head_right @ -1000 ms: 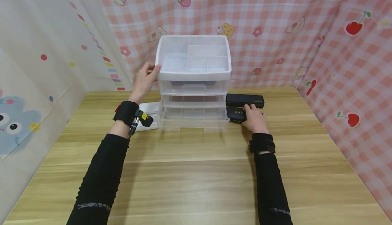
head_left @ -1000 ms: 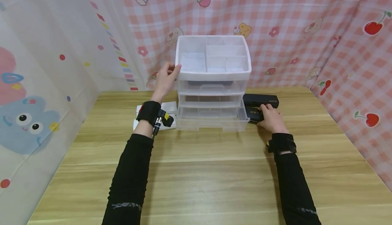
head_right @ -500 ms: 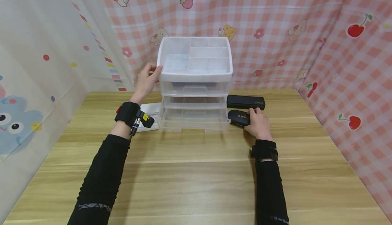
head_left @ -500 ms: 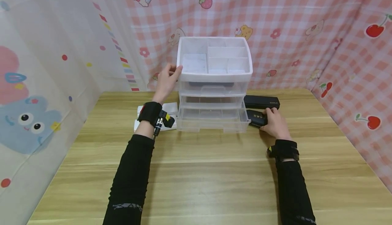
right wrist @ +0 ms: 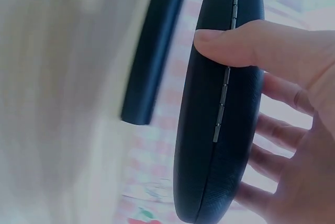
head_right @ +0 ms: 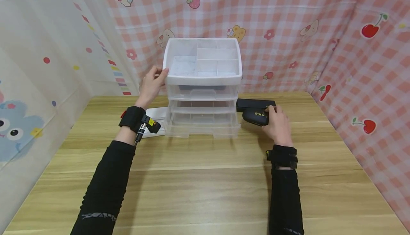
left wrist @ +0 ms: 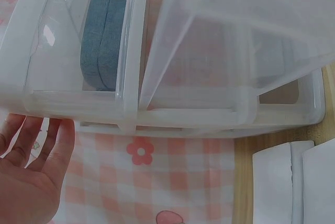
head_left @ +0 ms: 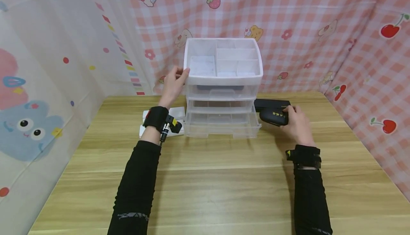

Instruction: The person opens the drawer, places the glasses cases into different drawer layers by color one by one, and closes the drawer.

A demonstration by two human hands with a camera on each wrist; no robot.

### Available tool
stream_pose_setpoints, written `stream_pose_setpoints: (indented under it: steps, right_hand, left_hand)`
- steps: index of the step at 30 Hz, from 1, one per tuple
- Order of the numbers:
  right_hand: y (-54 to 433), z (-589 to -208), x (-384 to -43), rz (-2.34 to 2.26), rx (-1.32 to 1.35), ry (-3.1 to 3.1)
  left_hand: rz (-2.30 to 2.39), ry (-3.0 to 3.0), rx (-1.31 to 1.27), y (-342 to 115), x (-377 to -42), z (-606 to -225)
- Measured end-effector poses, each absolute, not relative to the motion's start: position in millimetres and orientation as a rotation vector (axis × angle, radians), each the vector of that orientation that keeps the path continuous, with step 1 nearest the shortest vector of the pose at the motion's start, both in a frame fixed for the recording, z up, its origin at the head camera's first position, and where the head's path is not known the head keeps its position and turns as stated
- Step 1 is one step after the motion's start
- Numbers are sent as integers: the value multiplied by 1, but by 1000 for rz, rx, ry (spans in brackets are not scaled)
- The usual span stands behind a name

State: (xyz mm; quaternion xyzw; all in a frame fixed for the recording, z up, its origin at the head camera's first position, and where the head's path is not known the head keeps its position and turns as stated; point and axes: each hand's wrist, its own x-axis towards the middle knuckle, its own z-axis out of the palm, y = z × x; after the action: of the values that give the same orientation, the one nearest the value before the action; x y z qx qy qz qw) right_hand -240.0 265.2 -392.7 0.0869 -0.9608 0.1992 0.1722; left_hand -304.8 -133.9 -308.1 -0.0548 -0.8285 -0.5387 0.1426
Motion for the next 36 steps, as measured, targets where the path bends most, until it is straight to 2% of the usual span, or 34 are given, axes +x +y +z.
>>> stream_pose_setpoints:
  steps: [21,36]
  right_hand:
    - [232,-332,-208,475,269,-2501]
    - [184,-334,-206,480,480,-2469]
  left_hand:
    - [-1559,-2391,-148,-134,-304,-308]
    - [-1574,-2408,-163,-134,-302,-306]
